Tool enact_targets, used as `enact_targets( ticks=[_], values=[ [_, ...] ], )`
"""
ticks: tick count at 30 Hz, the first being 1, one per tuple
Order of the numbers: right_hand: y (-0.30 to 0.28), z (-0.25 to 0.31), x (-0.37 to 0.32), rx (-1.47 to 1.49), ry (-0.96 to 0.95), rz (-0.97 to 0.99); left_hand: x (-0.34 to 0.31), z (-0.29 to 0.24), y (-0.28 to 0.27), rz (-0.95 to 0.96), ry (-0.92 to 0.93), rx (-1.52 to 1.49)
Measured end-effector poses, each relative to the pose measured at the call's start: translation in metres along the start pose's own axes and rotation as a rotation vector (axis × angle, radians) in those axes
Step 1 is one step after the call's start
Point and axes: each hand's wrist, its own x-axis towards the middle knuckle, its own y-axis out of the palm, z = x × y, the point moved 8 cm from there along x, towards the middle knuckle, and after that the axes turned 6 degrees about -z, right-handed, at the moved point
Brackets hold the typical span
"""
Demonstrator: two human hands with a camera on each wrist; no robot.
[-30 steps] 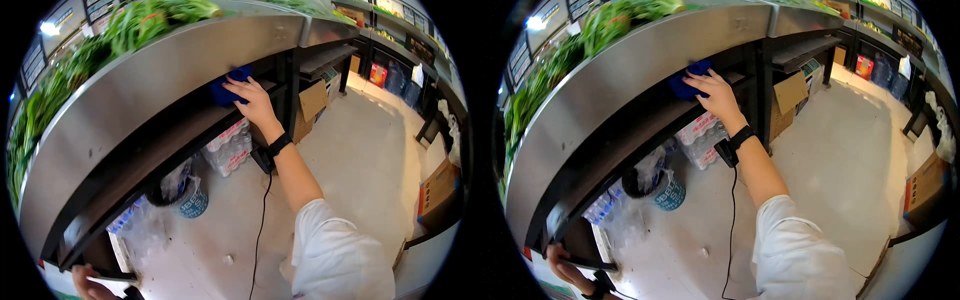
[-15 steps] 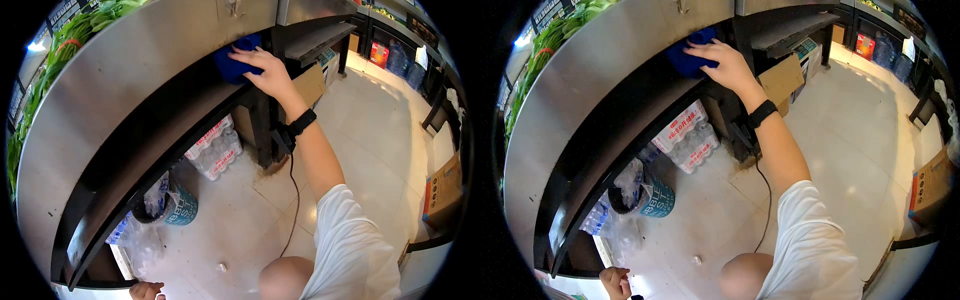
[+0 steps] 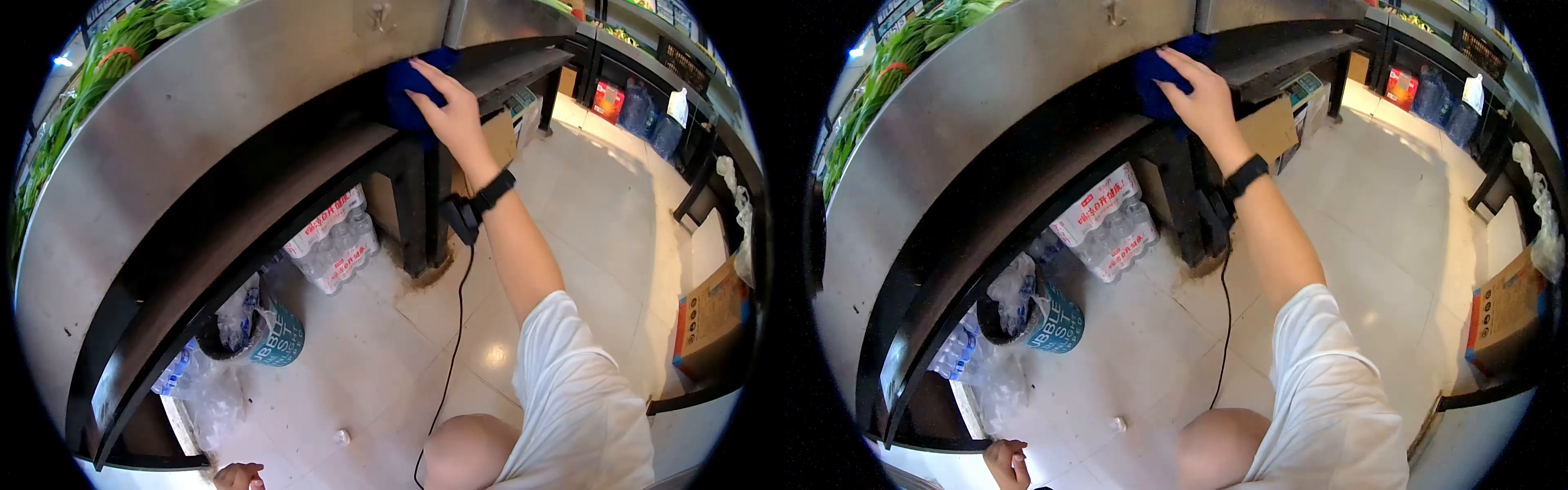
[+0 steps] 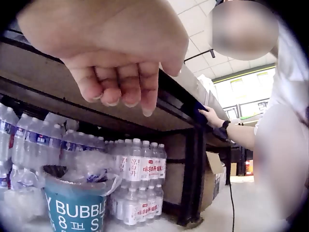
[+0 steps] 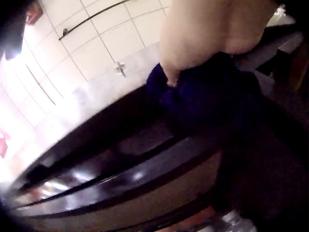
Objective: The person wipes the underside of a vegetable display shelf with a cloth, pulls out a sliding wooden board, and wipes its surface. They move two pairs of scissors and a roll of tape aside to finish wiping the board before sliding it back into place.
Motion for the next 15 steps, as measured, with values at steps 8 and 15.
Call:
enact_targets(
  ticks=[8, 15],
  values=[
    [-0.001, -0.029, -0.025, 0.14, -0.008, 0.211, 0.023, -0.003, 0.024, 0.054, -0.027, -0.055],
    [-0.006, -0.063, -0.05, 0.337, 0.394, 0.271, 0.024, -0.001, 0.043, 0.097, 0.006, -0.112]
  ],
)
